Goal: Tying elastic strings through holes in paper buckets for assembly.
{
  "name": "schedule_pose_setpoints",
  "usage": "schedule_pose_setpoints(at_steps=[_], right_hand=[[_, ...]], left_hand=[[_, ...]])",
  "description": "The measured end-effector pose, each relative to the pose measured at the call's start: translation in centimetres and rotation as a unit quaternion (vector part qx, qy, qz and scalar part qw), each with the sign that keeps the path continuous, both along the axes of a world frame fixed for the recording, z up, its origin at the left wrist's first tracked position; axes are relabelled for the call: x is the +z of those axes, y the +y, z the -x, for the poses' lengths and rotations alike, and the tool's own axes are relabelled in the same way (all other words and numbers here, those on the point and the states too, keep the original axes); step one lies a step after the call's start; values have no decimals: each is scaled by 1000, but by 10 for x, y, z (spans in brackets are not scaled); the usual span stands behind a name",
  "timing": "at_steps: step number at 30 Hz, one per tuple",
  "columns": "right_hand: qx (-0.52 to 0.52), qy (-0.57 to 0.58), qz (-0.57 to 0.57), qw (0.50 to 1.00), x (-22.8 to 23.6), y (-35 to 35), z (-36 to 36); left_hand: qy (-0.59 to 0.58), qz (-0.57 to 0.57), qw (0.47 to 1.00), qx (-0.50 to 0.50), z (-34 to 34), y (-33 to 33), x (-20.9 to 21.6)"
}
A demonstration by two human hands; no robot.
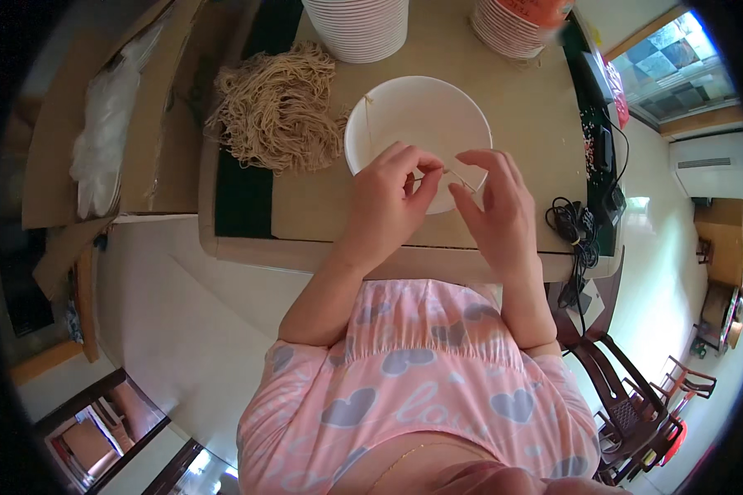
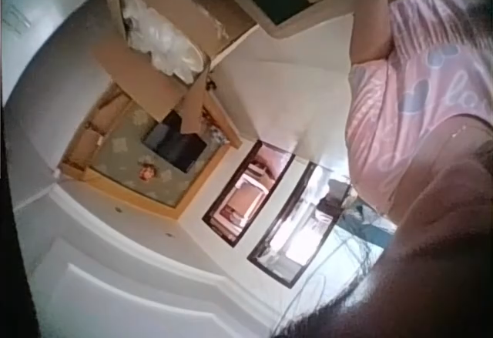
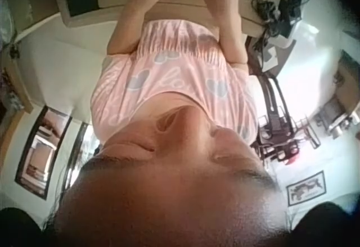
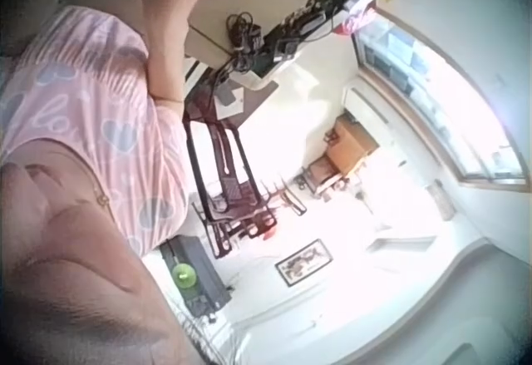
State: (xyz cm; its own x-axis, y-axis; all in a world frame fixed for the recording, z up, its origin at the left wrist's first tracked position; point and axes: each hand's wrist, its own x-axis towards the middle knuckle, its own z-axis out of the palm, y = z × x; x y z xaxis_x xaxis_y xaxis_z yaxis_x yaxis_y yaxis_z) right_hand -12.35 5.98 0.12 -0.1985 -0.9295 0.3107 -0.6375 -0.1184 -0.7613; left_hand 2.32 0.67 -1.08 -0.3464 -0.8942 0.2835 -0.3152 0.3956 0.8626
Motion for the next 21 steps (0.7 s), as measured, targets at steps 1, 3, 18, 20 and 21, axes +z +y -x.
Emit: schedule_pose_setpoints(at_steps=[1, 3, 18, 20, 21], right_hand=[[20, 7, 7, 1000, -1, -4, 0], [25, -18, -20, 999, -9, -6, 0], [32, 6, 20, 999, -16, -8, -3], [31, 29, 24, 999, -16, -9, -3], [30, 29, 24, 999, -17, -9, -3]], left_hand=[[7, -8, 1000, 4, 1, 0, 0], [15, -15, 1000, 9, 1, -1, 2], [10, -27, 1000, -6, -2, -3, 1], [11, -26, 1000, -4, -3, -2, 1], [11, -26, 1000, -4, -3, -3, 0]])
